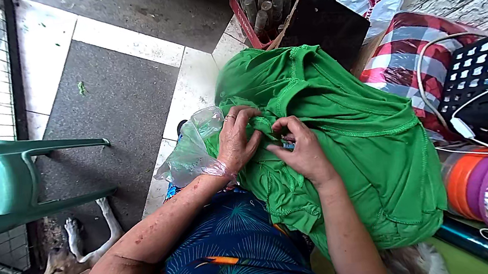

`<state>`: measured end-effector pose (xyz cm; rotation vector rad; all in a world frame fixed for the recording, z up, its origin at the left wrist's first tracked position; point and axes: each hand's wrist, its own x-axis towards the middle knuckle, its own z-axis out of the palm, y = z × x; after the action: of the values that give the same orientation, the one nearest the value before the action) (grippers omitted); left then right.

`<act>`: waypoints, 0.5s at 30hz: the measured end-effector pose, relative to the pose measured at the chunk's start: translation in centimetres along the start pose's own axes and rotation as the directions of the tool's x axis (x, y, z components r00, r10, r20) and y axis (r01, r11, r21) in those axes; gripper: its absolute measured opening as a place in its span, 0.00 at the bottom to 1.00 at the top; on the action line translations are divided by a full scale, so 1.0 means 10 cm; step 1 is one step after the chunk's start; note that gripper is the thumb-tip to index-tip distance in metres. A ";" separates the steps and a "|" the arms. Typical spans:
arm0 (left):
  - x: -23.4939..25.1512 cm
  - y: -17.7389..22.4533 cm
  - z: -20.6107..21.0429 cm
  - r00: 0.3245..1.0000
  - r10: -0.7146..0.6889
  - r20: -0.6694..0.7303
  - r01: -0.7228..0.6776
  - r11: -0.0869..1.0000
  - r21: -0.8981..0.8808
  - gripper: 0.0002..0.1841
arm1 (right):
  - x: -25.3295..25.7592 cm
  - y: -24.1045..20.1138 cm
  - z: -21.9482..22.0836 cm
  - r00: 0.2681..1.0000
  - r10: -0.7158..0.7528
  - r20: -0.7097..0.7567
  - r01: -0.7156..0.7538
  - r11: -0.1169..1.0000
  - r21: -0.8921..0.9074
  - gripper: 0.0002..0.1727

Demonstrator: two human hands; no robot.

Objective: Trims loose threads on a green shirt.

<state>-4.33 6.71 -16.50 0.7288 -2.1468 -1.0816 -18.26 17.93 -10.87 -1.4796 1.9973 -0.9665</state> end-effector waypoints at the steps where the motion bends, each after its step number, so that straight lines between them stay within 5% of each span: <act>1: 0.04 0.02 0.01 1.000 -0.013 0.004 0.013 1.000 0.023 0.20 | 0.00 0.00 0.01 0.999 0.011 -0.049 -0.010 1.000 0.011 0.20; 7: 0.20 -0.07 0.18 0.994 0.001 -0.106 0.004 0.999 0.041 0.24 | -0.02 0.07 -0.17 0.918 0.162 -0.361 -0.084 0.971 0.223 0.11; 15: 0.08 -0.09 0.21 0.985 0.066 -0.161 -0.069 0.998 -0.013 0.26 | -0.01 0.05 -0.16 0.899 0.233 -0.370 -0.130 0.950 0.284 0.09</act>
<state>-6.27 6.72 -18.02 0.7046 -2.0083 -0.9724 -19.69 18.49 -10.21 -0.9911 2.1388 -1.4715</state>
